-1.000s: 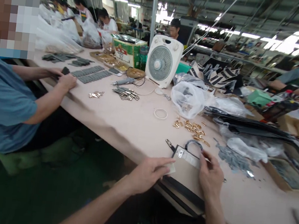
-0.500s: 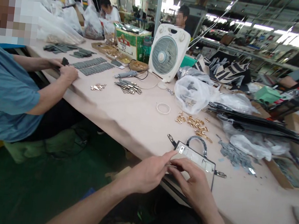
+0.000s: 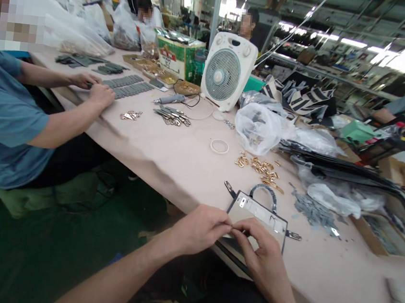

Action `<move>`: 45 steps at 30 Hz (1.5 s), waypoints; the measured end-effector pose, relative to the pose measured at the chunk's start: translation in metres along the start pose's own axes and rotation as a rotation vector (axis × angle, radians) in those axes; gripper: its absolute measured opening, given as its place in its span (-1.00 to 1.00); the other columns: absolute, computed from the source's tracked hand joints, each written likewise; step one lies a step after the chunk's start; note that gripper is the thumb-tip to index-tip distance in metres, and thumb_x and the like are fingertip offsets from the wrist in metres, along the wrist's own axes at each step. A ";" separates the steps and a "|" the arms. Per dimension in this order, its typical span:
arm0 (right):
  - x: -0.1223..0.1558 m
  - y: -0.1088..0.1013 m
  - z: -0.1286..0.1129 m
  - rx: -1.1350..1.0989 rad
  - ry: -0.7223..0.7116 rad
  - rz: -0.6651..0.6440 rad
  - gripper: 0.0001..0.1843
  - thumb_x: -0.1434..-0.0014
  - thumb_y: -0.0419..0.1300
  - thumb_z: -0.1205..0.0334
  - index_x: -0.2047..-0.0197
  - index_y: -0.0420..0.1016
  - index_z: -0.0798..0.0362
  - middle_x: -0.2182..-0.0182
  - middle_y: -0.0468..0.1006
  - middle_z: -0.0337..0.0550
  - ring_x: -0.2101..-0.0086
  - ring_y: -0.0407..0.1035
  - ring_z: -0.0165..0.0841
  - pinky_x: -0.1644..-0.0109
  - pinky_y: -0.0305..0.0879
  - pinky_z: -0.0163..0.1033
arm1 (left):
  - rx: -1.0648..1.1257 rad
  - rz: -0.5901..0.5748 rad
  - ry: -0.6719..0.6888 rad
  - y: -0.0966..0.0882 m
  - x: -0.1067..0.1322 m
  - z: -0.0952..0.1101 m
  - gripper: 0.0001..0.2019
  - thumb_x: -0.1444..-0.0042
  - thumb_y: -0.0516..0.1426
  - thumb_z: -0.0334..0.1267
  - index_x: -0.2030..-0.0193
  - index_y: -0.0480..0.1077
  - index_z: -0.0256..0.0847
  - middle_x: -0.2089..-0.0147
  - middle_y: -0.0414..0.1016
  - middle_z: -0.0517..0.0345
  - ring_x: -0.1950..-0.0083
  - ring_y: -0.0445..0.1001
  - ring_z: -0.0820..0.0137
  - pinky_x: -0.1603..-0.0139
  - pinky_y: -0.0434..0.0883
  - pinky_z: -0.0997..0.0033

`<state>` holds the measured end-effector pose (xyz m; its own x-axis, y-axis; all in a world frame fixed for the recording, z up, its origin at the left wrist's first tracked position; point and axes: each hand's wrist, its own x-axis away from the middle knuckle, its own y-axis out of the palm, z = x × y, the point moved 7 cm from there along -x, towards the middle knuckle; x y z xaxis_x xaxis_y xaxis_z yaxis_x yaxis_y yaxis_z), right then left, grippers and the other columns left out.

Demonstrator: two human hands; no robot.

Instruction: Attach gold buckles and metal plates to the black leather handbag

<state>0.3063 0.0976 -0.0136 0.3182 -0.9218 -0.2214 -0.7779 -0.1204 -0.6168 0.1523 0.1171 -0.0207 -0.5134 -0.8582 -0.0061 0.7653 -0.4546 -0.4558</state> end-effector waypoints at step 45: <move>-0.051 -0.010 0.119 0.181 0.144 0.365 -0.65 -0.24 0.30 -0.12 0.19 0.69 -0.02 -0.14 0.56 0.08 -0.18 0.37 -0.02 -0.39 0.15 0.19 | 0.281 -0.131 -0.220 0.020 0.015 -0.052 -0.75 -0.29 0.13 -0.15 0.18 0.60 -0.23 0.36 0.56 0.22 0.37 0.44 0.46 0.34 0.29 0.54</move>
<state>0.3621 0.1900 -0.0864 -0.0491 -0.9357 -0.3494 -0.7140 0.2775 -0.6428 0.1397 0.1080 -0.0762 -0.5414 -0.8056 0.2407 0.7912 -0.5850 -0.1784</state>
